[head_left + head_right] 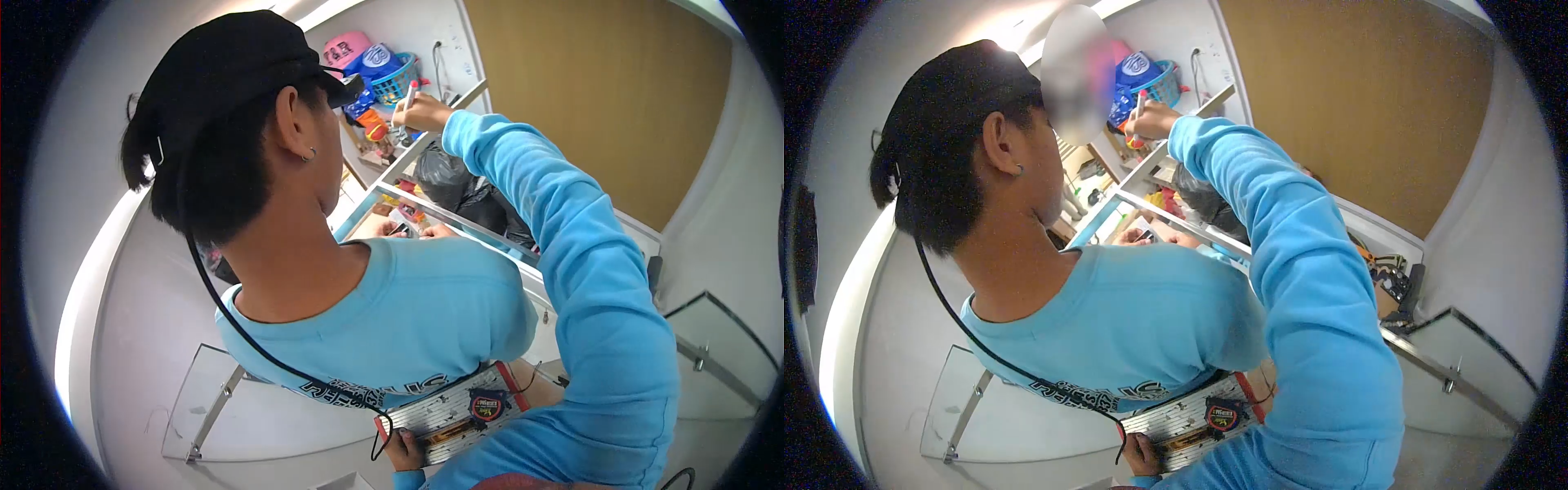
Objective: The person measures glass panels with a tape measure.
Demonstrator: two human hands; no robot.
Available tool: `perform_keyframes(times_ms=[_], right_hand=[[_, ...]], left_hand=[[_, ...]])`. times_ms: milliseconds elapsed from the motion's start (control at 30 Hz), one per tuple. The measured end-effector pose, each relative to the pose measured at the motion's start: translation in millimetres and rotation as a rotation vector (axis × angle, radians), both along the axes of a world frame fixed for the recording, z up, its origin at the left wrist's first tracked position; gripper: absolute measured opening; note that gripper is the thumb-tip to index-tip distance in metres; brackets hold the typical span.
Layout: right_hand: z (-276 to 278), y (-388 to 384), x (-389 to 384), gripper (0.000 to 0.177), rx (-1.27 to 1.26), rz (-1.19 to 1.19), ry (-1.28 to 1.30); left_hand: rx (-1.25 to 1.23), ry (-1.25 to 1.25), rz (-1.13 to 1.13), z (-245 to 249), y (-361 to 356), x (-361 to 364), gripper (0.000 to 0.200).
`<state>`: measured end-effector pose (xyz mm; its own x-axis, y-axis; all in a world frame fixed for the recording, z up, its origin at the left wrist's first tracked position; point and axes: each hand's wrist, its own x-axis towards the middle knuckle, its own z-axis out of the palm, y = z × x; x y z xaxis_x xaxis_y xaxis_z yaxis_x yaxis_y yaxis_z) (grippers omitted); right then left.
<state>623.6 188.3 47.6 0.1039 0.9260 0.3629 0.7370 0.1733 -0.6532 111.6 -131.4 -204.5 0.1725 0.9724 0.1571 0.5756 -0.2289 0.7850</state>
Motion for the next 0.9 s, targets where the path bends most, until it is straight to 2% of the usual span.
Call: perform_keyframes(times_ms=[33,133,200,267,333,400,467,500,567,667,733,767,833,900], right_hand=[[-9.6,6.3,-3.3,0.032,0.134,0.059,0.041],[-25.4,28.0,-14.2,0.030,0.006,0.244,0.190],[-35.1,33.8,-21.8,0.028,0.025,0.239,0.241],[-38.7,36.4,-27.0,0.026,0.011,0.205,0.209],[-47.5,45.5,-26.7,0.024,0.007,0.192,0.167],[-52.1,45.9,-27.0,0.023,0.006,0.173,0.124],[-50.0,41.1,-29.6,0.022,-0.083,0.099,0.175],[-54.1,41.8,-32.0,0.025,-0.044,0.036,0.229],[-57.5,44.2,-31.4,0.026,-0.058,0.024,0.278],[-58.6,43.7,-30.0,0.028,-0.097,0.007,0.386],[-57.2,38.9,-29.5,0.018,-0.109,0.066,0.483],[-56.9,38.4,-30.0,0.018,-0.115,0.064,0.481],[-62.0,49.2,-23.9,0.029,-0.098,0.023,0.279],[-66.5,53.4,-21.6,0.029,-0.074,0.019,0.284]], left_hand=[[-0.003,-0.003,0.019,-4.0,0.4,-0.6,0.045],[-0.035,0.006,0.027,-27.8,4.3,-16.1,0.043],[-0.063,0.017,-0.053,-29.6,5.4,-17.8,0.042],[0.169,-0.060,-0.047,-26.9,9.3,-7.1,0.043],[0.045,0.086,-0.053,-23.3,6.7,-15.1,0.042],[0.029,0.062,-0.042,-30.2,5.2,-18.3,0.040],[0.045,0.055,-0.058,-27.4,6.9,-15.7,0.040],[0.046,0.055,-0.053,-27.8,7.4,-16.9,0.040],[0.106,0.149,-0.074,-29.6,7.2,-19.5,0.040],[0.073,0.108,-0.068,-20.1,8.2,-13.4,0.041],[0.057,0.090,-0.064,-19.5,7.8,-13.0,0.042],[0.041,0.070,-0.061,-19.5,6.9,-12.3,0.042],[0.007,0.076,-0.046,-15.1,6.4,-10.9,0.043],[-0.026,0.085,-0.029,-14.0,6.5,-11.1,0.044]])
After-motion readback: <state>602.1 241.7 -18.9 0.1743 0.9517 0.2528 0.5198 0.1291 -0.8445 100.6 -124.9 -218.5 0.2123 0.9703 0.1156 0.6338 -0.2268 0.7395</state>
